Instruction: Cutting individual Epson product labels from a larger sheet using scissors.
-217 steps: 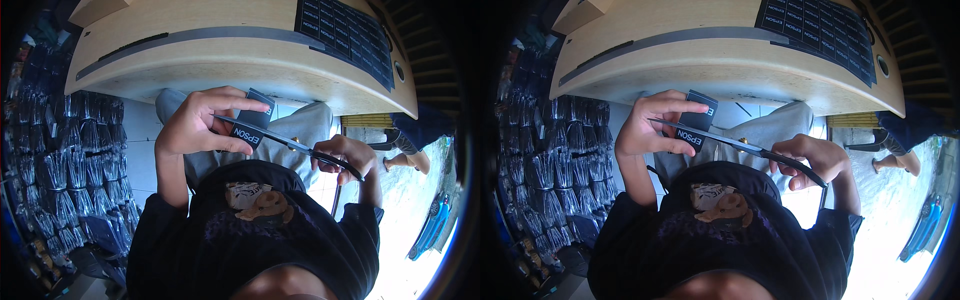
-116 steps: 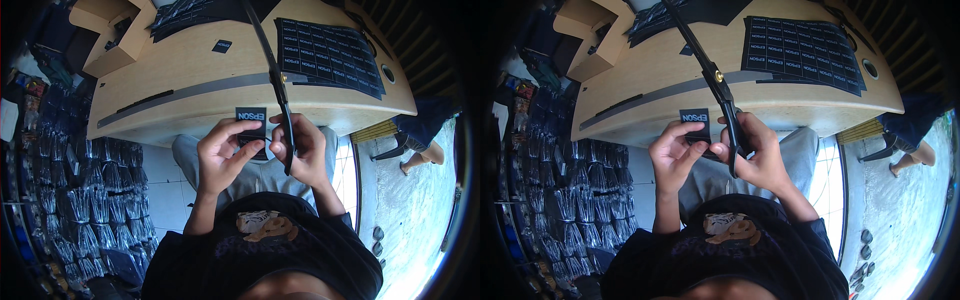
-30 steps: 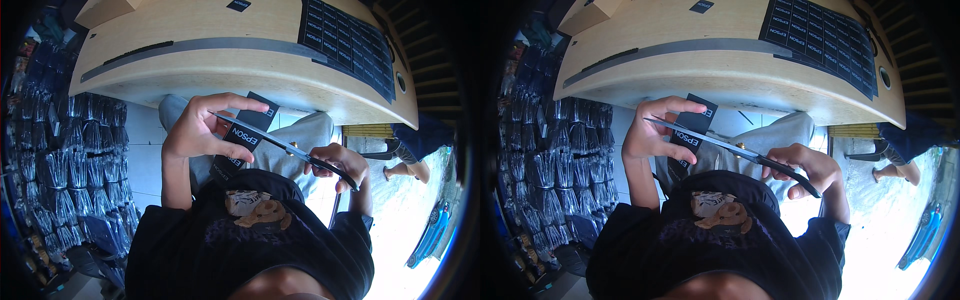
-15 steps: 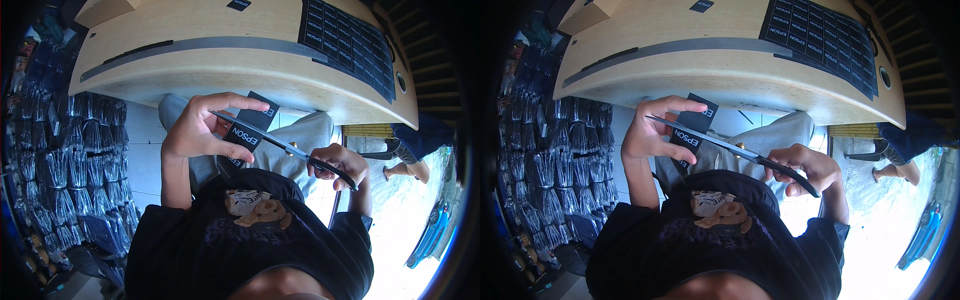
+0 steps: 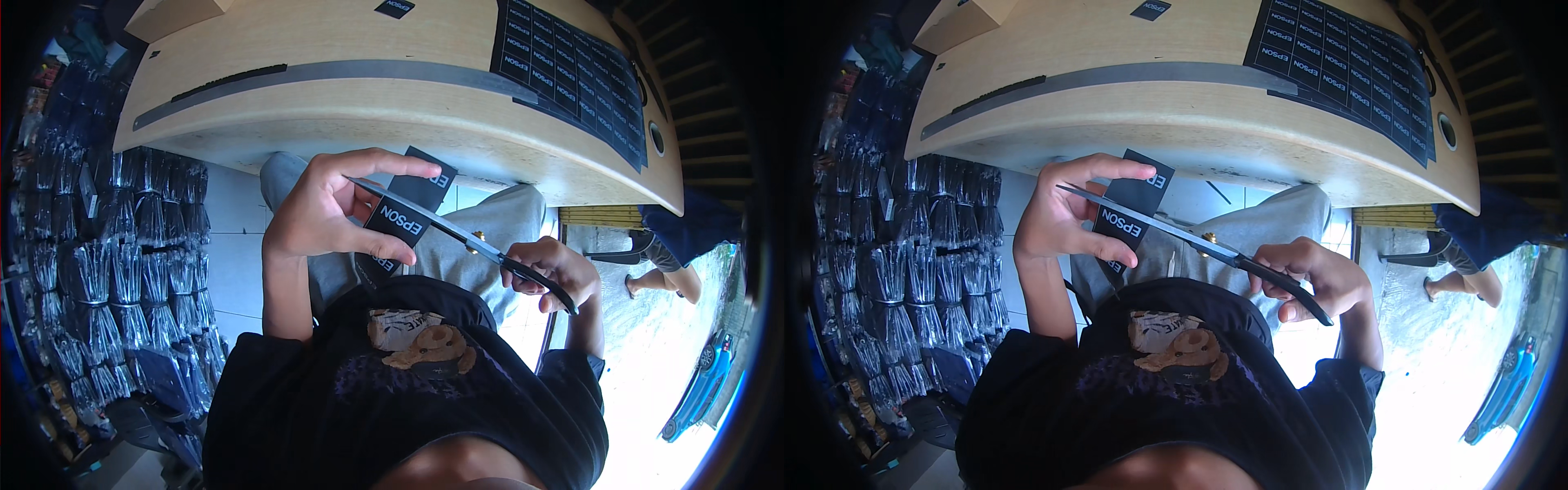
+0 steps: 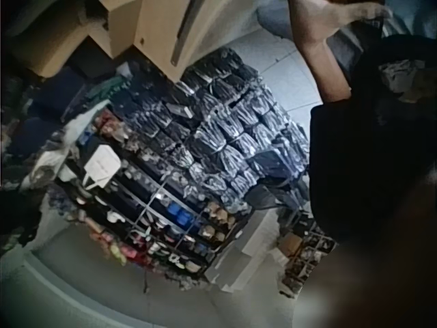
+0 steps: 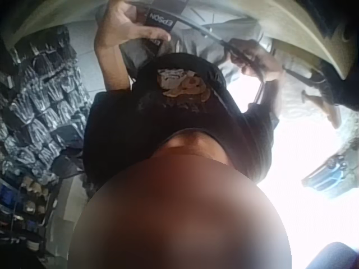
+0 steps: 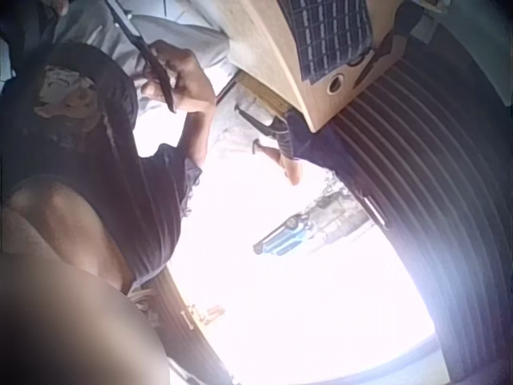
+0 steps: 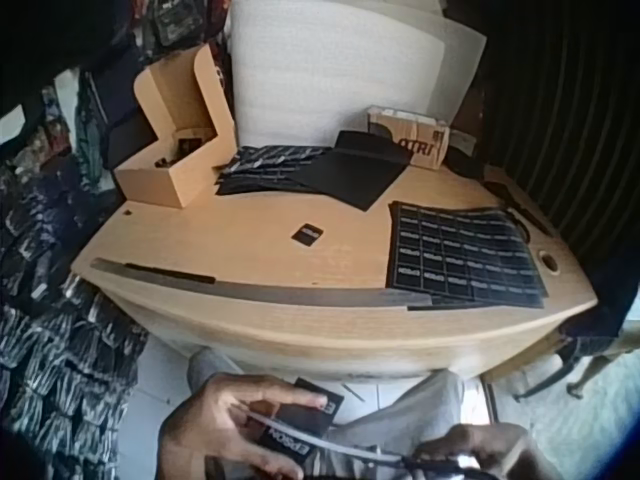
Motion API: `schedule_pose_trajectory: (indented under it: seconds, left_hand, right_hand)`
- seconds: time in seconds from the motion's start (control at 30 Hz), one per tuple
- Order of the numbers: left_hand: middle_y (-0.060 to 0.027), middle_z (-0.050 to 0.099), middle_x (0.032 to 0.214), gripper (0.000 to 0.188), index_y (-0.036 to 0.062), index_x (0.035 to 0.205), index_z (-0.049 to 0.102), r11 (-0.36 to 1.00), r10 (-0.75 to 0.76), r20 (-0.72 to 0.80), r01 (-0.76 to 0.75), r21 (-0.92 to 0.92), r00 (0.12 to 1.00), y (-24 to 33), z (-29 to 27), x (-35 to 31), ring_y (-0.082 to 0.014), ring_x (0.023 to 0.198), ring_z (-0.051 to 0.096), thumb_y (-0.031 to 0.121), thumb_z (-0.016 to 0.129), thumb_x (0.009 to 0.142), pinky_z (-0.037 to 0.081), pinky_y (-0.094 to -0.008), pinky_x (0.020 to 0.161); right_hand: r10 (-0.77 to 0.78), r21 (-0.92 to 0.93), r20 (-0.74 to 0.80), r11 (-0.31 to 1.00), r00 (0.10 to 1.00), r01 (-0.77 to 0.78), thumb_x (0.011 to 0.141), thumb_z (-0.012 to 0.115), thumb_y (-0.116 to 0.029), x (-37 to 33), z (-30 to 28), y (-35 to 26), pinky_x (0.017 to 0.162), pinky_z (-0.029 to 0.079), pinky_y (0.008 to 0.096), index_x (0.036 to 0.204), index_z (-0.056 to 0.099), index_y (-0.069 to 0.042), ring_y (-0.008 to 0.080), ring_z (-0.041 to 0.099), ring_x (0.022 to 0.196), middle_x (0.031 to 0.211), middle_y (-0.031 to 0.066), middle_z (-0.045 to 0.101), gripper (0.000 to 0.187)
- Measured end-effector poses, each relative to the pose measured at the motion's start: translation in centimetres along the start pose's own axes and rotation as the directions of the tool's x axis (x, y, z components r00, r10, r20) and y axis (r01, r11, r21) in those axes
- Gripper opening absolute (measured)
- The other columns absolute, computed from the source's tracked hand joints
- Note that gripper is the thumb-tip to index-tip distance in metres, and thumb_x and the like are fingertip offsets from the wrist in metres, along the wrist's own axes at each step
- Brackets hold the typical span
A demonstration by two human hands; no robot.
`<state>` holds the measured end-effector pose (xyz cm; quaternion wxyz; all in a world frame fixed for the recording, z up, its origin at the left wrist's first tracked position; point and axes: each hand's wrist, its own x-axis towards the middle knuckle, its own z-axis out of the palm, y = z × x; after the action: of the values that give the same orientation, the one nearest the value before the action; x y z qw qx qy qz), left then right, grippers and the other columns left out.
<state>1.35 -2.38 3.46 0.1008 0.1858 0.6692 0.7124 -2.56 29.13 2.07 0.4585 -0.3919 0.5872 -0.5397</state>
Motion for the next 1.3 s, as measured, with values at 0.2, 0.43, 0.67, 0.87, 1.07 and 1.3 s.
schedule_pose_trajectory:
  seconds: [0.2, 0.43, 0.67, 0.87, 1.07, 1.3]
  left_hand:
    - [-0.0104, 0.06, 0.11, 0.07, -0.0021, 0.114, 0.059, 1.0, 0.014, 0.004, -0.014, -0.005, 1.0, -0.1, -0.1, 0.2, -0.014, 0.093, 0.061, 0.002, 0.088, 0.051, 0.055, -0.0258, 0.076]
    - [-0.0113, 0.06, 0.11, 0.073, -0.0041, 0.116, 0.057, 0.995, -0.026, 0.025, 0.028, -0.094, 0.999, -0.1, -0.1, 0.3, -0.014, 0.095, 0.06, -0.002, 0.087, 0.049, 0.054, -0.0255, 0.079]
    - [-0.0098, 0.061, 0.108, 0.076, -0.0031, 0.116, 0.057, 0.996, 0.0, 0.05, 0.005, -0.09, 0.999, -0.8, -0.4, 0.4, -0.0117, 0.091, 0.06, -0.001, 0.088, 0.047, 0.053, -0.0231, 0.076]
    - [-0.0094, 0.061, 0.108, 0.077, -0.0029, 0.117, 0.057, 0.997, 0.007, 0.048, -0.003, -0.08, 0.999, -0.9, -0.3, 0.7, -0.0109, 0.092, 0.06, -0.001, 0.088, 0.047, 0.053, -0.0229, 0.076]
    - [-0.0099, 0.061, 0.109, 0.076, -0.0031, 0.117, 0.056, 0.995, -0.038, 0.058, 0.043, -0.087, 0.998, -0.4, -0.3, 0.7, -0.0111, 0.093, 0.059, -0.001, 0.088, 0.048, 0.053, -0.023, 0.077]
    - [-0.0105, 0.061, 0.109, 0.077, -0.0032, 0.118, 0.056, 0.996, -0.006, 0.052, 0.011, -0.084, 0.999, -0.6, -0.2, 0.5, -0.0112, 0.092, 0.06, 0.0, 0.088, 0.049, 0.052, -0.023, 0.077]
  right_hand:
    - [0.012, 0.034, -0.047, 0.999, 0.999, -0.01, 0.074, 0.067, -0.056, -0.2, 0.6, 0.5, 0.049, 0.04, 0.0247, 0.09, 0.061, 0.003, 0.0128, 0.053, 0.051, 0.062, 0.0033, 0.055, 0.061]
    - [0.016, 0.08, -0.051, 0.997, 0.999, -0.012, 0.073, 0.068, -0.056, -0.1, 1.0, 0.5, 0.05, 0.042, 0.0233, 0.091, 0.061, 0.003, 0.0122, 0.055, 0.052, 0.064, 0.0038, 0.055, 0.062]
    - [0.021, 0.096, -0.045, 0.995, 0.999, -0.016, 0.072, 0.068, -0.055, -0.3, 1.1, 0.5, 0.049, 0.041, 0.023, 0.091, 0.061, 0.003, 0.011, 0.054, 0.052, 0.065, 0.0035, 0.056, 0.062]
    - [0.007, 0.097, -0.055, 0.995, 0.998, -0.002, 0.074, 0.067, -0.055, -0.3, 1.1, 0.9, 0.047, 0.039, 0.0224, 0.091, 0.06, 0.003, 0.0104, 0.052, 0.05, 0.062, 0.0028, 0.055, 0.061]
    - [0.008, 0.087, -0.064, 0.996, 0.998, -0.002, 0.076, 0.065, -0.054, -0.3, 1.2, 0.7, 0.046, 0.038, 0.023, 0.091, 0.06, 0.002, 0.0107, 0.051, 0.048, 0.06, 0.002, 0.055, 0.059]
    - [-0.006, 0.081, -0.064, 0.997, 0.998, 0.011, 0.077, 0.065, -0.054, -0.4, 1.3, 1.5, 0.045, 0.035, 0.0241, 0.091, 0.06, 0.002, 0.0103, 0.048, 0.046, 0.057, 0.0012, 0.053, 0.058]
